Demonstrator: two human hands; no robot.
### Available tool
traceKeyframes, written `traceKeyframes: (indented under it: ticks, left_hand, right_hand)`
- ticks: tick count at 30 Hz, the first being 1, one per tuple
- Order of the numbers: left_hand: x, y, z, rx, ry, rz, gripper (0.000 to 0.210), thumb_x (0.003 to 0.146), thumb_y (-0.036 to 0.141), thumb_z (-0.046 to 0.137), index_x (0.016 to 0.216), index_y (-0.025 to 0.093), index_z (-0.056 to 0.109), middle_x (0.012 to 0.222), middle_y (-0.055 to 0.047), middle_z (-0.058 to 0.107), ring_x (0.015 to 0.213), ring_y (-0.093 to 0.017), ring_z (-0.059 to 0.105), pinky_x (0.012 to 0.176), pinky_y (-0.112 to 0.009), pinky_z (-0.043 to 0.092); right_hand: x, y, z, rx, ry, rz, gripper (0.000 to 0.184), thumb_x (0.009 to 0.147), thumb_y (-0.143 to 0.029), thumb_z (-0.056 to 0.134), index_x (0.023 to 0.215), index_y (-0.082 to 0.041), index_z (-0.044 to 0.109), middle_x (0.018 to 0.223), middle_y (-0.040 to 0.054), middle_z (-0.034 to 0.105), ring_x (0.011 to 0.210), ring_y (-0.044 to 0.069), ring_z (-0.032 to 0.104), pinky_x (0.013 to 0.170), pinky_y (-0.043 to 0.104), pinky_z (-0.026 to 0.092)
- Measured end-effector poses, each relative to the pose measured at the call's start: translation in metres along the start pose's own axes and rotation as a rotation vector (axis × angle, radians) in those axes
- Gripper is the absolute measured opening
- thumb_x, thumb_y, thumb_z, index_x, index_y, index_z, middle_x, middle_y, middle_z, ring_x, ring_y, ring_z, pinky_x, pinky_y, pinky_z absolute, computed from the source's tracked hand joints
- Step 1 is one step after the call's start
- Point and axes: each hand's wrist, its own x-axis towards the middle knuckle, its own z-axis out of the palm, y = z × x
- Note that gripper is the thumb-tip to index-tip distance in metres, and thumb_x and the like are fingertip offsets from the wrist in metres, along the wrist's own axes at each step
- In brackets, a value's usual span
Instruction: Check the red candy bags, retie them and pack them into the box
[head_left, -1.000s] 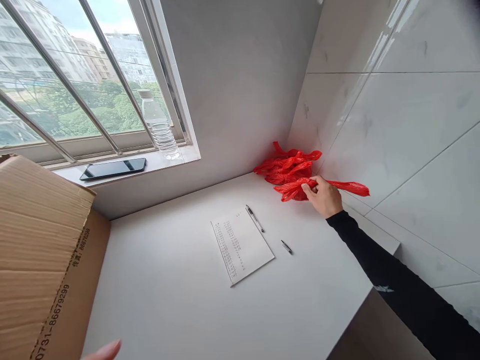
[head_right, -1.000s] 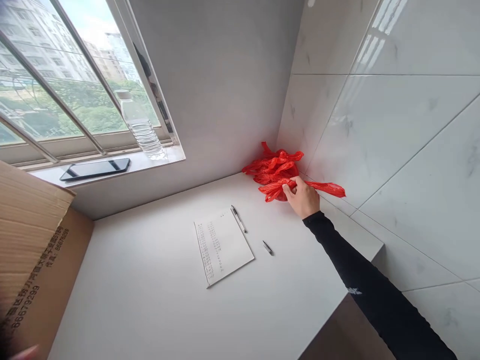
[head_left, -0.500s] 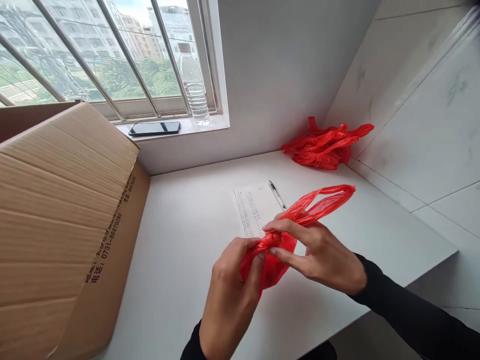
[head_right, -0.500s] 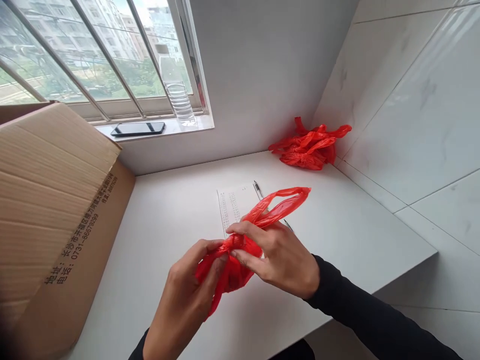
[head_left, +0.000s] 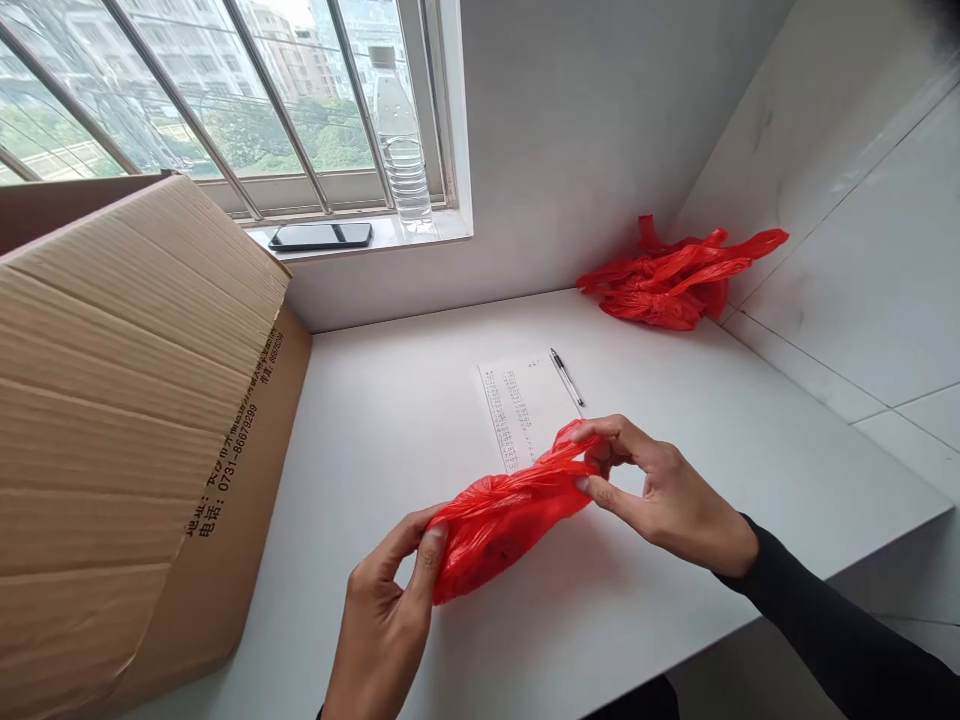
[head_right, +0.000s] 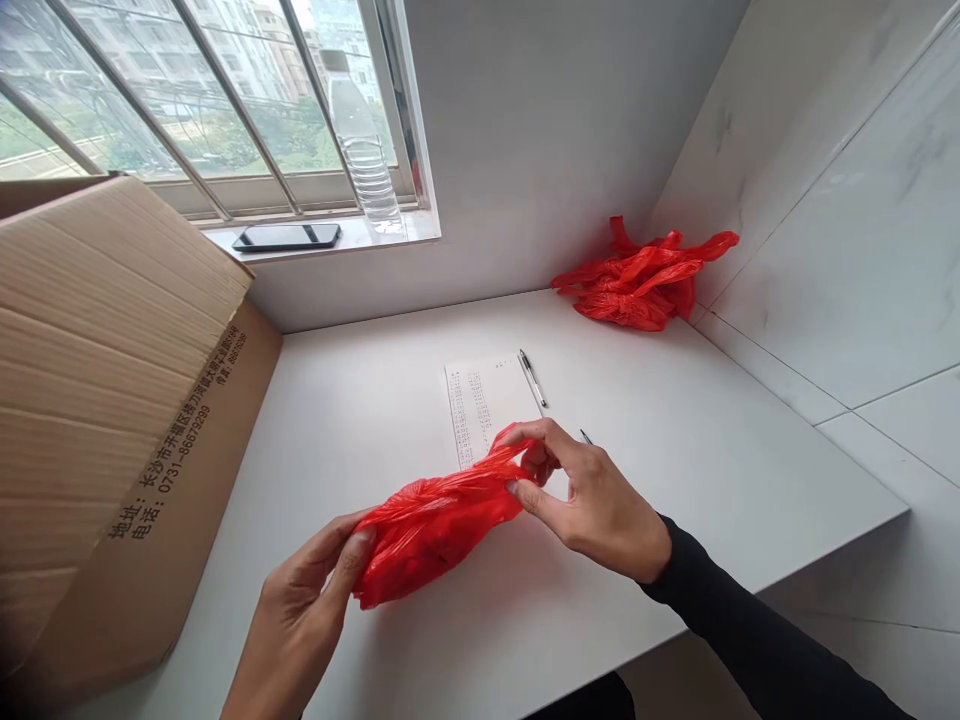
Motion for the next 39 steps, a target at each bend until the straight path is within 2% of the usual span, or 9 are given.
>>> traceKeyframes:
  ticks: [4,8,13,18,21,26,30,33,39]
  left_hand:
    - [-0.005,0.005,0.011,0.215,0.049,0.266,0.046,0.097,0.037,0.059,0.142,0.042,0.051,0.144,0.000,0.057,0.126,-0.021,0.059,0.099,-0.033,0.054]
    - [0.002,0.008,0.018,0.279,0.023,0.477,0.023,0.095,0.027,0.064,0.116,0.034,0.068,0.111,0.000,0.070,0.103,-0.016,0.066,0.086,-0.026,0.055]
    - [0.004,0.010,0.002,0.169,0.245,0.184,0.013,0.093,0.040,0.066,0.092,0.028,0.072,0.091,0.002,0.073,0.079,-0.016,0.066,0.072,-0.025,0.054]
    - [0.001,0.023,0.012,0.030,0.108,0.255,0.010,0.093,0.033,0.066,0.095,0.029,0.076,0.097,-0.001,0.073,0.089,-0.018,0.067,0.075,-0.025,0.052]
    - [0.001,0.026,0.015,-0.016,0.114,0.263,0.010,0.094,0.032,0.065,0.094,0.029,0.076,0.098,-0.001,0.072,0.091,-0.019,0.066,0.075,-0.028,0.051]
    - [-0.003,0.024,0.001,0.063,0.339,0.070,0.015,0.095,0.042,0.063,0.092,0.030,0.070,0.103,0.000,0.072,0.104,-0.021,0.065,0.093,-0.033,0.046]
    - [-0.002,0.024,0.006,0.163,0.173,0.315,0.017,0.094,0.030,0.064,0.111,0.033,0.067,0.122,0.001,0.067,0.117,-0.020,0.062,0.096,-0.031,0.047]
    - [0.001,0.024,0.009,0.215,0.090,0.399,0.008,0.095,0.025,0.064,0.099,0.031,0.068,0.106,0.002,0.069,0.103,-0.017,0.064,0.086,-0.027,0.050]
    - [-0.002,0.024,-0.005,0.028,0.289,-0.087,0.025,0.093,0.052,0.062,0.103,0.030,0.067,0.112,0.000,0.071,0.103,-0.022,0.066,0.088,-0.034,0.050]
  right_hand:
    - [-0.001,-0.007,0.012,-0.014,-0.061,-0.058,0.034,0.090,-0.029,0.070,0.121,-0.034,0.058,0.107,-0.0029,0.066,0.086,0.015,0.060,0.085,0.035,0.051]
    - [0.000,-0.009,0.018,0.037,-0.079,-0.108,0.004,0.098,-0.032,0.060,0.100,-0.029,0.063,0.088,-0.0051,0.067,0.076,0.012,0.058,0.073,0.030,0.047]
    - [-0.006,-0.005,0.004,0.056,0.032,0.082,0.012,0.101,-0.036,0.057,0.096,-0.027,0.063,0.080,-0.0043,0.062,0.073,0.013,0.057,0.071,0.029,0.047]
    - [-0.002,-0.015,0.019,0.032,0.079,-0.234,0.017,0.096,-0.031,0.065,0.112,-0.026,0.062,0.102,0.0012,0.066,0.096,0.018,0.060,0.086,0.035,0.049]
    - [0.005,-0.020,0.032,-0.028,0.001,-0.318,0.008,0.097,-0.027,0.063,0.105,-0.023,0.064,0.092,0.0010,0.066,0.085,0.017,0.058,0.078,0.035,0.048]
    - [0.004,-0.015,0.028,0.048,0.002,-0.109,0.011,0.101,-0.025,0.055,0.090,-0.023,0.058,0.084,-0.0015,0.061,0.076,0.014,0.054,0.069,0.031,0.045]
    - [-0.001,-0.014,0.025,0.150,-0.052,0.007,0.012,0.102,-0.030,0.053,0.092,-0.025,0.056,0.081,-0.0032,0.058,0.073,0.013,0.054,0.069,0.030,0.045]
    - [-0.004,-0.012,0.022,0.186,-0.027,0.028,0.013,0.103,-0.033,0.052,0.093,-0.025,0.055,0.082,-0.0030,0.057,0.074,0.013,0.053,0.069,0.029,0.045]
    - [-0.008,0.004,0.007,0.334,0.116,0.187,0.013,0.102,-0.040,0.055,0.102,-0.027,0.058,0.093,-0.0015,0.058,0.083,0.013,0.057,0.074,0.025,0.048]
